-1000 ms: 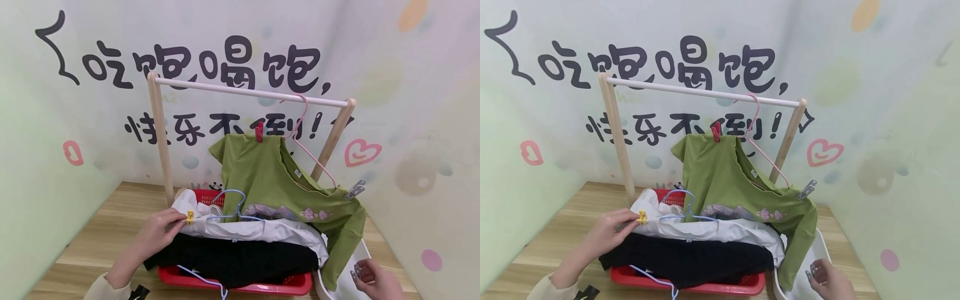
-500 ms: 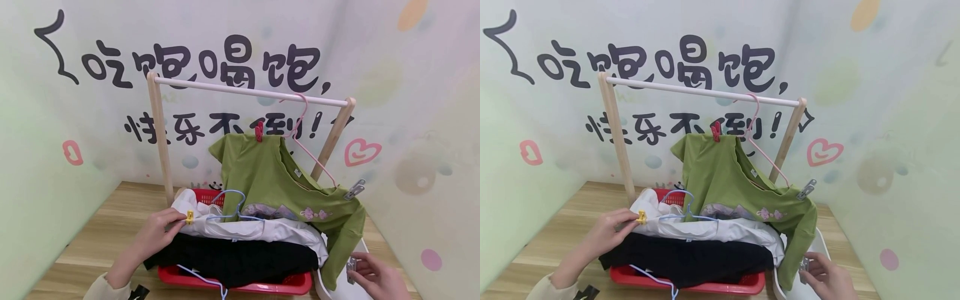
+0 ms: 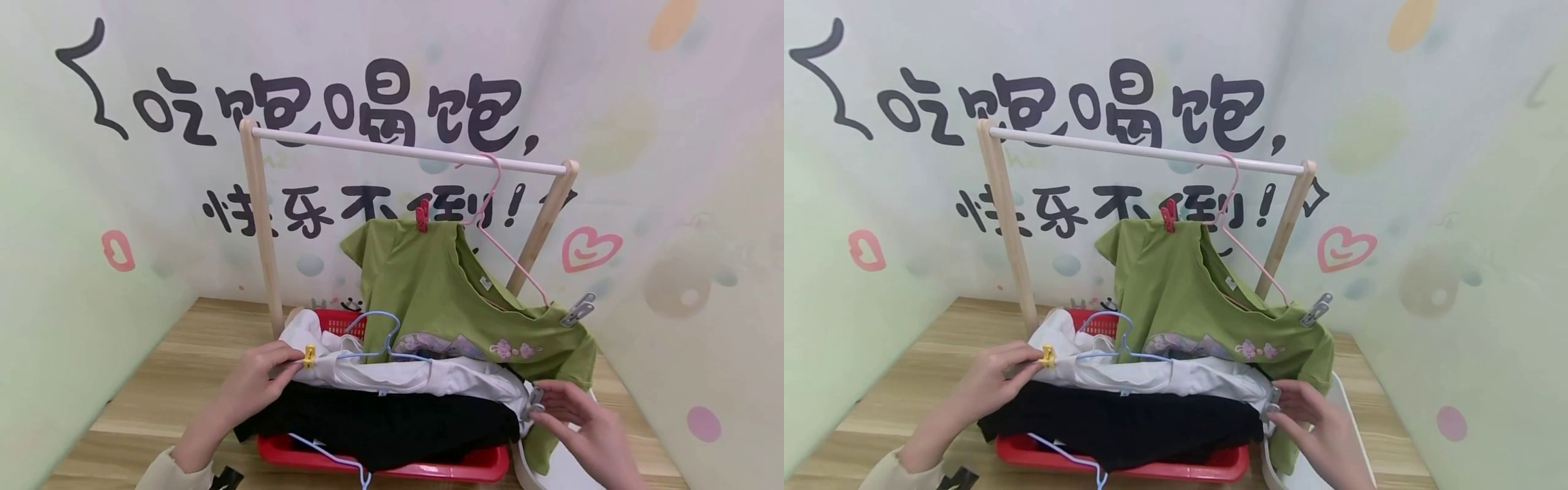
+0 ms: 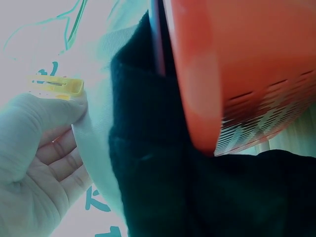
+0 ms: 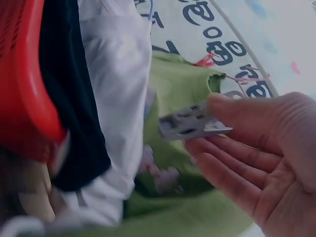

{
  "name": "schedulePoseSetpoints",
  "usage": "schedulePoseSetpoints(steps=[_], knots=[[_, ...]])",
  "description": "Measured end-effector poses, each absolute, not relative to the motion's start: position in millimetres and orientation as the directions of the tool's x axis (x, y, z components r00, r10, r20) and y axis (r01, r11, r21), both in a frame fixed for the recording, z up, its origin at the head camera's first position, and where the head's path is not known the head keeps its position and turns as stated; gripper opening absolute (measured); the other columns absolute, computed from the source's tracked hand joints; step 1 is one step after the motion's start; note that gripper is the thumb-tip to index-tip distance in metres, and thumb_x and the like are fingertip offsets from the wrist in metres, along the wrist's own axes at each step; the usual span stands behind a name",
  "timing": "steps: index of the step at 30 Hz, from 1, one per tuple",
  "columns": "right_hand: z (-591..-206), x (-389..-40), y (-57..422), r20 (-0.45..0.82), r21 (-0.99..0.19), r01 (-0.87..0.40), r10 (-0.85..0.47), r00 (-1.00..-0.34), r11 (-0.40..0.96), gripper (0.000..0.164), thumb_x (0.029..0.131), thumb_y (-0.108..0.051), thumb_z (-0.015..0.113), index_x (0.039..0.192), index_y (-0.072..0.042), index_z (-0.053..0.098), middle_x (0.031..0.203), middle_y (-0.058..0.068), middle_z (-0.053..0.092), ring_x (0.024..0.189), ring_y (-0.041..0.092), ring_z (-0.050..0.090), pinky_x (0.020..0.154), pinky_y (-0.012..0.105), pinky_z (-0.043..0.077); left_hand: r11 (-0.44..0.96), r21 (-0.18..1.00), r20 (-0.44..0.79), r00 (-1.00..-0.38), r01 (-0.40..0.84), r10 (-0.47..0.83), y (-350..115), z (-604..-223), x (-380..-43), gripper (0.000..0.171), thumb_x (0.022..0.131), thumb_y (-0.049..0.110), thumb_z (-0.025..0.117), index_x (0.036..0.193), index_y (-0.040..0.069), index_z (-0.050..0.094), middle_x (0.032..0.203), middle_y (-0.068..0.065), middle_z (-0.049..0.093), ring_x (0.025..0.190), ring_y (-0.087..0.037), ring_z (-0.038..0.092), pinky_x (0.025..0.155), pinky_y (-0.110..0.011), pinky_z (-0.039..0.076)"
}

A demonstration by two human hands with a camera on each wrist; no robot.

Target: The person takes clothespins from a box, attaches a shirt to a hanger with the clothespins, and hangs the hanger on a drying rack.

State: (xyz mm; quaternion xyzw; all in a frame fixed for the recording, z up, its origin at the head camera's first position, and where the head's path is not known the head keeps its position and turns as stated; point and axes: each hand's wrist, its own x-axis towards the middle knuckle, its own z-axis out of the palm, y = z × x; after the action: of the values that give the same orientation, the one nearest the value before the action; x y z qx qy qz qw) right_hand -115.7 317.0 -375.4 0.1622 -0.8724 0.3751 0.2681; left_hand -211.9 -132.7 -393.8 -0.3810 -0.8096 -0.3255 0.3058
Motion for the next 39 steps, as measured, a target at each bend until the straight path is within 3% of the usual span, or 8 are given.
schedulePoseSetpoints(steps=[11,19,26,39], knots=[[-373.2,-159.2,280.4,0.695,-0.657,-0.665,-0.057,-0.717,0.356,0.041,0.068,0.026,0.065,0.106,0.013,0.058,0.100,0.001,0.069,0.087,0.004,0.064,0.067,0.015,0.051,0.505,0.286,0.750,-0.518,0.814,0.411,-132.6,-393.4,-211.3,0.024,0.062,-0.011,0.078,0.081,0.003,0.070,0.077,0.001,0.065,0.067,-0.007,0.059,0.065,-0.013,0.051],[-375.3,-176.4,261.8,0.711,-0.688,-0.708,-0.050,-0.702,0.159,0.032,0.069,0.029,0.061,0.098,0.019,0.054,0.091,0.000,0.068,0.081,0.005,0.065,0.065,0.014,0.051,0.508,0.294,0.743,-0.528,0.809,0.410,-133.1,-394.0,-211.3,0.024,0.063,-0.009,0.079,0.082,0.003,0.070,0.078,0.000,0.066,0.067,-0.007,0.059,0.066,-0.012,0.050],[-378.7,-182.6,255.2,0.678,-0.723,-0.672,-0.022,-0.735,0.160,0.028,0.068,0.027,0.064,0.093,0.018,0.058,0.086,0.000,0.069,0.077,0.004,0.065,0.064,0.014,0.051,0.473,0.286,0.762,-0.497,0.833,0.415,-133.9,-393.1,-211.5,0.026,0.061,-0.013,0.078,0.082,0.002,0.070,0.077,-0.001,0.065,0.067,-0.009,0.059,0.065,-0.014,0.050],[-384.1,-188.4,252.7,0.655,-0.730,-0.649,-0.053,-0.754,0.215,0.022,0.067,0.021,0.069,0.086,0.012,0.060,0.085,-0.004,0.070,0.072,0.003,0.064,0.061,0.014,0.050,0.464,0.290,0.766,-0.494,0.837,0.412,-133.5,-394.2,-211.1,0.027,0.062,-0.013,0.078,0.082,0.003,0.070,0.077,-0.001,0.065,0.067,-0.009,0.059,0.065,-0.013,0.050]])
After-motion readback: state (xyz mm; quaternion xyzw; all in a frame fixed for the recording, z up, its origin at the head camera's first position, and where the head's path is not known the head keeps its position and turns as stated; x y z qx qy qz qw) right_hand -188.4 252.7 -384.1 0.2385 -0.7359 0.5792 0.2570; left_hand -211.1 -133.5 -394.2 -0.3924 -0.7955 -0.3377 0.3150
